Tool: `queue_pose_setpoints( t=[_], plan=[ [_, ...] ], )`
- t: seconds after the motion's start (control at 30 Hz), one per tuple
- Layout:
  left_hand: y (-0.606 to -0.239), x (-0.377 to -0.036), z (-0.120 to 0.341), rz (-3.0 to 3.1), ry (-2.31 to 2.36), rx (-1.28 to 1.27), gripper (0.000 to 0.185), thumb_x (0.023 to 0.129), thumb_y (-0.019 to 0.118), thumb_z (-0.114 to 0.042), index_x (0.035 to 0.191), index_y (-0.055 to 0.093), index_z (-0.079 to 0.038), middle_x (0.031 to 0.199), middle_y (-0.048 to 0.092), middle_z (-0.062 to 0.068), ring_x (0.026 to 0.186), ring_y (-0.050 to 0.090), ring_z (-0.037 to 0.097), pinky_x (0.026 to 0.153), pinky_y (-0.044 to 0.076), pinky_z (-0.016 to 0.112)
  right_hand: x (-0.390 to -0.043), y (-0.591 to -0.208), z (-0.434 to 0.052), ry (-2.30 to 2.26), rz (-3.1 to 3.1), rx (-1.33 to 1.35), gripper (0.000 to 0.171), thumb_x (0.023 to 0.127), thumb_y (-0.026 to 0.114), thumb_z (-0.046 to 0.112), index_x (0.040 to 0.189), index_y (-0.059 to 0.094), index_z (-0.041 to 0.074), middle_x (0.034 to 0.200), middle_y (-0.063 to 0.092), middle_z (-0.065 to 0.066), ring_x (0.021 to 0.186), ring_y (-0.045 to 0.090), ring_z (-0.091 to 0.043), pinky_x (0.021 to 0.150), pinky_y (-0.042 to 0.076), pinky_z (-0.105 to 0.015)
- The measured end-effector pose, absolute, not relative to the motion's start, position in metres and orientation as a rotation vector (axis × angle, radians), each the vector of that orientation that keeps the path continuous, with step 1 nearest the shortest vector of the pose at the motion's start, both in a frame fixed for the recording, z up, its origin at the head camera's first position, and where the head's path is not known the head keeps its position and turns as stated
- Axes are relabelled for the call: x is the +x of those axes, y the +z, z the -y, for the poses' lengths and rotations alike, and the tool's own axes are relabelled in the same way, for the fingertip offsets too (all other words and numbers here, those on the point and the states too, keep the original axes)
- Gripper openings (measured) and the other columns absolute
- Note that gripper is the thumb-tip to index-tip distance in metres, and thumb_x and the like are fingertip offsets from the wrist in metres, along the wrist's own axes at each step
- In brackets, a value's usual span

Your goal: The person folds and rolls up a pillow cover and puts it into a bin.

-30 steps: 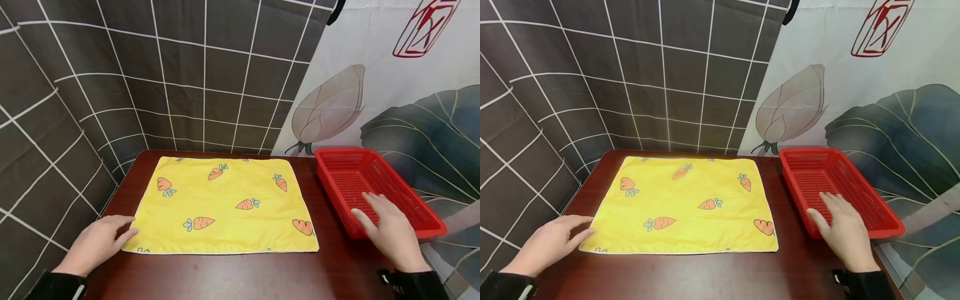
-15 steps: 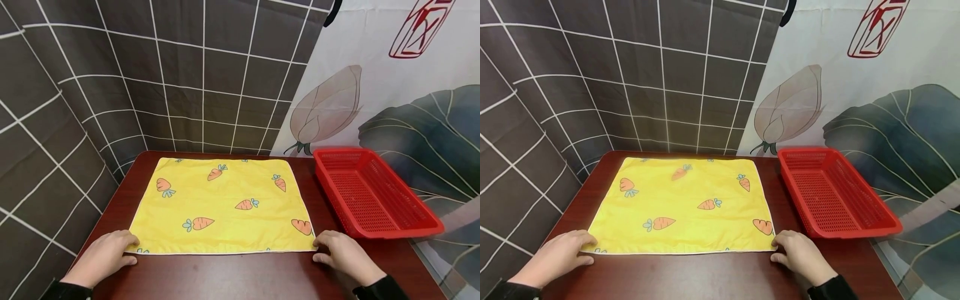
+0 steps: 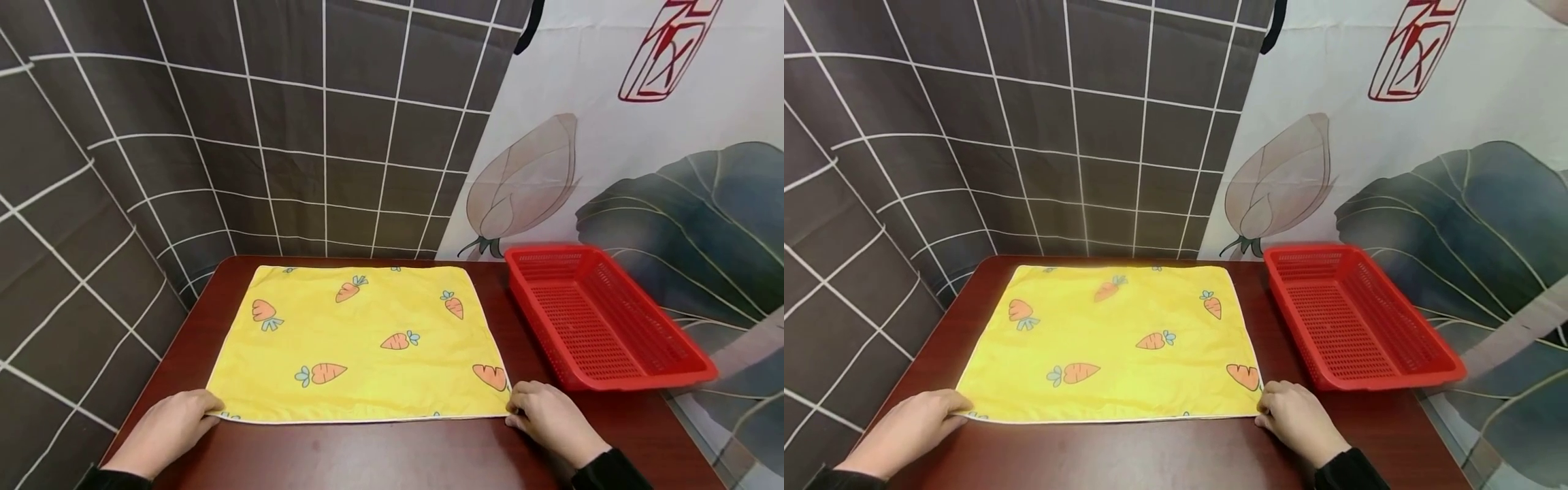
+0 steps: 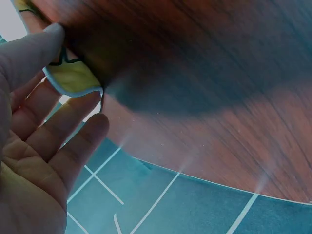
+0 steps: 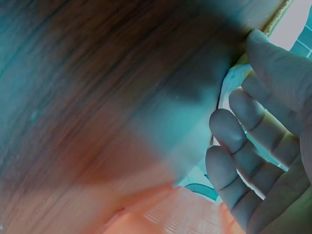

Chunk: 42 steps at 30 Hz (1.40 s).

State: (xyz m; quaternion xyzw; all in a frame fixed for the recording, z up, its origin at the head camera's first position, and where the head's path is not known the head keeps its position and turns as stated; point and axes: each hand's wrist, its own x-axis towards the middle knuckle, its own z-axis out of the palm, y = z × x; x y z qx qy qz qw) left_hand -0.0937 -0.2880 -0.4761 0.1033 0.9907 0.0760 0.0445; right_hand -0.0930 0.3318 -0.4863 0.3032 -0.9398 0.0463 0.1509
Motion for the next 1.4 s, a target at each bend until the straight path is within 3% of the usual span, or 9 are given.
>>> queue_pose_setpoints(
  t=[0.4,0.57,0.8,1.4],
  plan=[
    [-0.486,-0.088,0.289,-3.030,0.263,0.290,0.017,0.085,0.088,-0.019,0.082,0.073,-0.027,0.072,0.064,-0.010,0.066,0.050,0.010,0.063,0.048,0.035,-0.090,-0.496,-0.333,0.132,2.625,0.890,0.034,0.062,0.099,0.020,0.072,0.067,0.027,0.081,0.060,0.016,0.074,0.054,-0.008,0.066,0.048,-0.026],
    [-0.487,-0.088,0.289,-3.041,0.287,0.284,0.014,0.084,0.089,-0.018,0.087,0.075,-0.022,0.079,0.068,-0.009,0.070,0.053,0.010,0.066,0.052,0.036,-0.089,-0.497,-0.332,0.138,2.682,0.844,0.039,0.064,0.099,0.021,0.075,0.062,0.028,0.076,0.057,0.019,0.069,0.051,-0.003,0.062,0.046,-0.026],
    [-0.488,-0.088,0.293,-3.078,0.301,0.336,0.017,0.084,0.088,-0.015,0.084,0.074,-0.025,0.080,0.068,-0.012,0.071,0.058,0.008,0.067,0.054,0.034,-0.089,-0.496,-0.332,0.160,2.680,0.856,0.037,0.065,0.098,0.016,0.077,0.065,0.027,0.077,0.060,0.017,0.069,0.056,-0.004,0.063,0.049,-0.028],
    [-0.482,-0.092,0.297,-3.168,0.378,0.266,0.004,0.088,0.085,-0.017,0.089,0.082,-0.016,0.090,0.081,0.002,0.085,0.076,0.026,0.078,0.061,0.050,-0.094,-0.489,-0.333,0.181,2.635,0.837,0.030,0.074,0.091,0.012,0.078,0.065,0.027,0.075,0.060,0.018,0.068,0.056,-0.002,0.063,0.051,-0.027]
  ],
)
